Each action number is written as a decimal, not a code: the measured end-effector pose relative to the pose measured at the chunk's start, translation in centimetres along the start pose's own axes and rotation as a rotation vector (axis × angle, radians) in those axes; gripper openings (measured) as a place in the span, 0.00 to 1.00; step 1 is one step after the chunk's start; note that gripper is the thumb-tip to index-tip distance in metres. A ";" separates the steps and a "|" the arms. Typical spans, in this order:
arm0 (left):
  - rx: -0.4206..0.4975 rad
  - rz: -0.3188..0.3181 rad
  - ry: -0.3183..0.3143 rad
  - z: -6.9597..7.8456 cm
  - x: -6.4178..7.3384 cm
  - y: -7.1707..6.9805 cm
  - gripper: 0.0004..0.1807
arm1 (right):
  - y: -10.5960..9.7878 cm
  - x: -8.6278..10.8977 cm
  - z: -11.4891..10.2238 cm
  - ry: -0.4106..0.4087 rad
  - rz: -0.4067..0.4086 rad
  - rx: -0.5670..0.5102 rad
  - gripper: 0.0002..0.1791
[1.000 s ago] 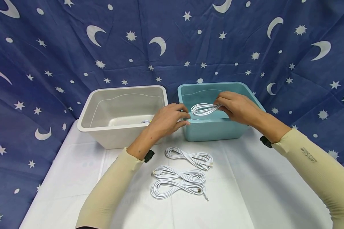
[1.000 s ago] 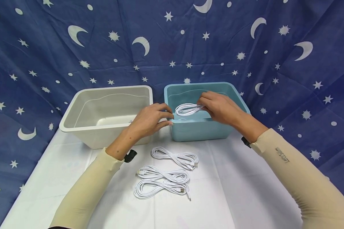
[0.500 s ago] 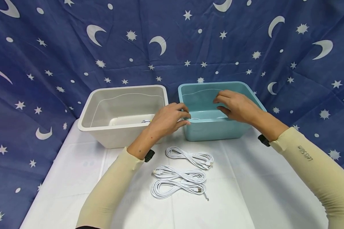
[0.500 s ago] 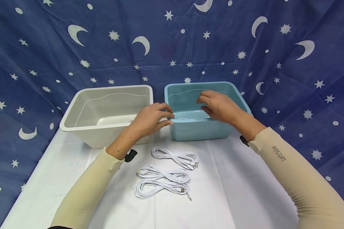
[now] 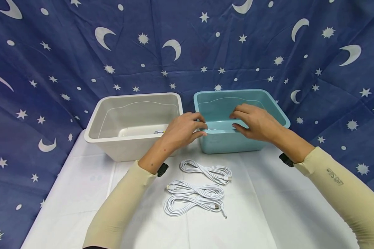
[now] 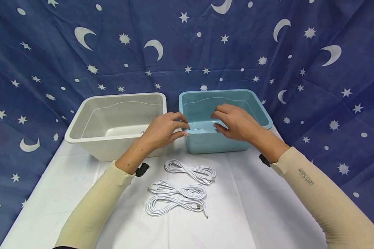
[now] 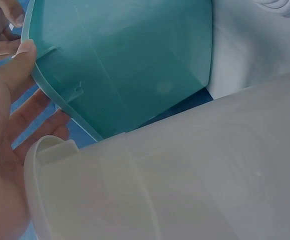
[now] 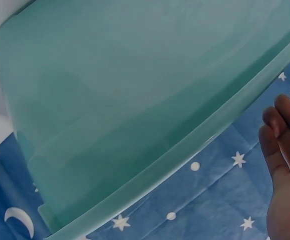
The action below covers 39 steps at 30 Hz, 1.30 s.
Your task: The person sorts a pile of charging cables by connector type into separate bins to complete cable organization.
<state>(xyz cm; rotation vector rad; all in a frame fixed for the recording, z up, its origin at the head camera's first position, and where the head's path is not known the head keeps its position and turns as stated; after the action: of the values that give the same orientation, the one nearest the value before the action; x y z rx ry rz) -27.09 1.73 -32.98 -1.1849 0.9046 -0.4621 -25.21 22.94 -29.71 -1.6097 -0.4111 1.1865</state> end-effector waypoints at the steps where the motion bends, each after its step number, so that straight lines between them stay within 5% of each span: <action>1: -0.001 0.000 0.000 0.0 0.0 0.0 0.15 | 0.0 0.0 -0.2 0.001 0.001 0.003 0.14; 20: -0.007 0.006 0.005 0.0 0.0 0.1 0.15 | 0.0 0.1 -4.8 -0.066 0.088 -0.045 0.10; 39: -0.008 0.018 0.009 0.1 0.2 0.1 0.15 | 4.0 1.2 -7.3 -0.123 0.102 -0.156 0.11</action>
<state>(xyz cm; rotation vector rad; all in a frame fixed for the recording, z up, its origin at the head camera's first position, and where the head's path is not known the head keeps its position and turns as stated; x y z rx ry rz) -26.93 1.72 -33.16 -1.1824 0.9253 -0.4502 -19.59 18.36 -34.10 -1.7131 -0.5167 1.3637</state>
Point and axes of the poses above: each hand's wrist, its own x-axis away from the middle knuckle, its own y-axis out of the palm, z = x × y, the point moved 6 cm from there along -x, towards the middle knuckle, and after that the axes turned 2 degrees about -x, right-handed, at the moved point
